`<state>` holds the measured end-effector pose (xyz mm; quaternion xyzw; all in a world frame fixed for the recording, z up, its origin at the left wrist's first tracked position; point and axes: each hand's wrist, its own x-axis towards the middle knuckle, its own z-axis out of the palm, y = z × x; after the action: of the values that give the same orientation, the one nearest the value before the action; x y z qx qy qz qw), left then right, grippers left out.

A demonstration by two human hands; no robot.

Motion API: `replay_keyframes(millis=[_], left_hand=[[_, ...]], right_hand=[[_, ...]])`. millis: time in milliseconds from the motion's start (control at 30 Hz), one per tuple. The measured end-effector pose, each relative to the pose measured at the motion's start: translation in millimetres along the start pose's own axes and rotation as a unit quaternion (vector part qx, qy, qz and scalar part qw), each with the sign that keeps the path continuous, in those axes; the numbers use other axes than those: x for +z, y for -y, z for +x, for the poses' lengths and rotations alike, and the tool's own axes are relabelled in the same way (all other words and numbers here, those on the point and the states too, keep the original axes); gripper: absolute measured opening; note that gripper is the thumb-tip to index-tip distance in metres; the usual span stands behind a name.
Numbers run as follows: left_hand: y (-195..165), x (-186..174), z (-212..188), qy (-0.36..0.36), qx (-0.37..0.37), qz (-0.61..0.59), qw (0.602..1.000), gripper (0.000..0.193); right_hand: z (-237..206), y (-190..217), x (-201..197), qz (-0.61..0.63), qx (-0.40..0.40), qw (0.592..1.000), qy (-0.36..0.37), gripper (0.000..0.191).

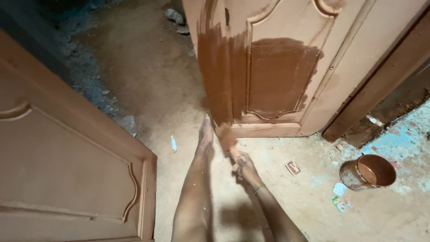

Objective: The person paints a wooden door with brown paint using a brush. They repeatedly dip the brush into a paint can and apply paint to the door surface, covering the lower and middle sections.

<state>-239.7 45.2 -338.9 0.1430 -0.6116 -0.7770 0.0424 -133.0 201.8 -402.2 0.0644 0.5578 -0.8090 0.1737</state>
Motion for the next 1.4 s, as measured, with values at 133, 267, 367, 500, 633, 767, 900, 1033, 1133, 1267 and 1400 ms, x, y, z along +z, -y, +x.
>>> replay_keyframes(millis=[133, 267, 367, 500, 633, 767, 900, 1033, 1133, 1267, 1400], left_hand=[[5, -7, 5, 0.005, 0.06, 0.063, 0.996, 0.064], [5, -4, 2, -0.01, 0.039, 0.066, 0.997, 0.064], [0, 0, -7, -0.01, -0.012, 0.016, 1.0, 0.064], [-5, 0, -9, 0.005, 0.041, 0.087, 0.995, 0.065], [2, -6, -2, -0.015, 0.009, 0.116, 0.993, 0.065], [9, -16, 6, -0.011, 0.064, 0.123, 0.99, 0.062], [18, -19, 6, -0.013, 0.034, 0.023, 0.999, 0.061], [19, -22, 9, -0.006, 0.079, 0.125, 0.989, 0.062], [21, -25, 10, -0.02, 0.057, 0.179, 0.982, 0.063], [28, -25, 9, -0.033, 0.029, 0.171, 0.984, 0.063], [37, -20, 5, -0.051, -0.058, 0.033, 0.996, 0.061]], right_hand=[[6, -2, -12, 0.163, 0.07, 0.982, -0.057, 0.027], [20, 7, -61, 0.192, -0.132, 0.964, -0.125, 0.023], [21, 5, -85, 0.158, -0.201, 0.936, -0.241, 0.018], [18, 4, -97, 0.199, -0.206, 0.888, -0.359, 0.011], [22, 3, -79, 0.165, -0.141, 0.948, -0.233, 0.029], [23, -15, -41, 0.153, -0.03, 0.979, -0.13, 0.029], [20, -31, -14, -0.026, -0.035, 0.997, -0.07, 0.026], [24, -26, -24, 0.014, -0.065, 0.987, -0.149, 0.024], [30, -21, -54, 0.133, -0.138, 0.942, -0.275, 0.027], [36, -16, -93, 0.004, -0.221, 0.893, -0.392, 0.022], [36, -13, -82, 0.128, -0.223, 0.879, -0.401, 0.019]])
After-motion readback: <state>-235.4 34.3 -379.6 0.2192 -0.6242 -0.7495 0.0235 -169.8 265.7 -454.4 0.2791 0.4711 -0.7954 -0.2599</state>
